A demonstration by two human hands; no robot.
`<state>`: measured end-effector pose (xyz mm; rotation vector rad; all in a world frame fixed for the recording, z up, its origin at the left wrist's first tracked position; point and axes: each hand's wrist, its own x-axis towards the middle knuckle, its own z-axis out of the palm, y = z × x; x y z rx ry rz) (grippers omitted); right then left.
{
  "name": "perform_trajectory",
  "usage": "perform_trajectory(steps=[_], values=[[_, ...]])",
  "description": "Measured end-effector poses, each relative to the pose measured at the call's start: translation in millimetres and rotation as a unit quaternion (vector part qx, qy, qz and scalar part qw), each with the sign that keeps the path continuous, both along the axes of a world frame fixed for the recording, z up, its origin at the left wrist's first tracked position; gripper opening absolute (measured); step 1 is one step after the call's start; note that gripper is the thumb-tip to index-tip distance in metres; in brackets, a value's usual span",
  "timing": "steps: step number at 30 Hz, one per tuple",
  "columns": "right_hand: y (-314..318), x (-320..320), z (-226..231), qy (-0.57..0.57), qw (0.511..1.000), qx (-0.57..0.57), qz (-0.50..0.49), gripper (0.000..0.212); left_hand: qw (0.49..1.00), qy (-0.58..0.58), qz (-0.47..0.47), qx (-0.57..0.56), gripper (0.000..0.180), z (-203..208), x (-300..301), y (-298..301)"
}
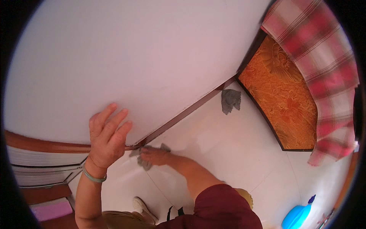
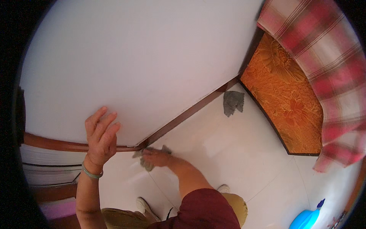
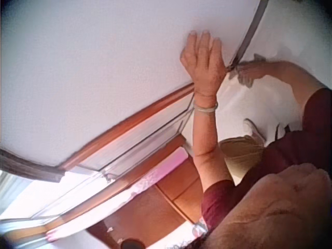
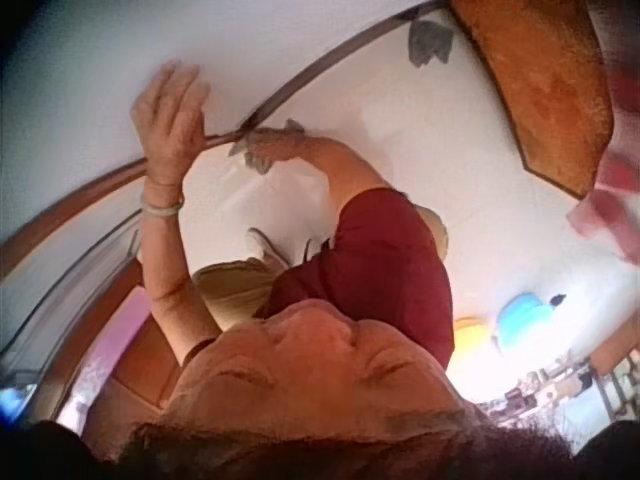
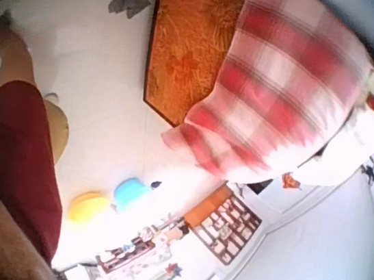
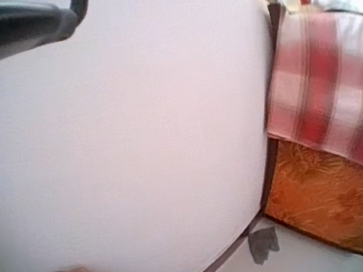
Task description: The person wipes a tiled floor with a cloth, focusing on the area near a door and a bed. They then dip the cloth into a blue basin of water, wring it out, and prepare to continue cleaning.
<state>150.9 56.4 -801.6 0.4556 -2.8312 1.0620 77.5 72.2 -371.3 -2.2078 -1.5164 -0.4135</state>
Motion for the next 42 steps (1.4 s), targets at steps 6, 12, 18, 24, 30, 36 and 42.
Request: perform_trajectory(steps=[6, 12, 18, 24, 30, 36, 42], values=[[94.3, 72.0, 7.2, 0.056, 0.994, 0.074, -0.065, 0.054, 0.998, 0.007, 0.056, -0.040, 0.028, -11.7, 27.1, 32.8], [148.3, 120.0, 49.0, 0.032, 0.987, 0.052, -0.148, 0.053, 0.994, 0.000, 0.106, -0.042, 0.035, -22.2, 37.7, 37.8], [204.6, 190.3, 30.9, -0.044, 0.903, 0.052, -0.424, 0.041, 0.976, -0.087, -0.041, -0.194, 0.036, -51.4, 69.3, 79.6], [225.5, 233.8, 29.6, 0.015, 0.848, 0.074, -0.525, 0.046, 0.872, -0.363, -0.017, -0.328, 0.041, -188.8, 140.4, 186.4], [162.2, 249.3, 27.3, 0.071, 0.973, 0.047, -0.213, 0.045, 0.917, -0.286, 0.016, -0.279, 0.066, -324.7, 240.6, 286.0], [179.0, 251.0, 86.0, -0.155, 0.948, -0.201, -0.192, 0.052, 0.908, -0.237, 0.082, -0.335, 0.061, -387.7, 276.0, 287.4], [181.4, 250.2, 71.1, -0.134, 0.971, 0.045, -0.192, 0.058, 0.606, -0.671, 0.053, -0.424, 0.038, -327.2, 253.0, 290.3]])
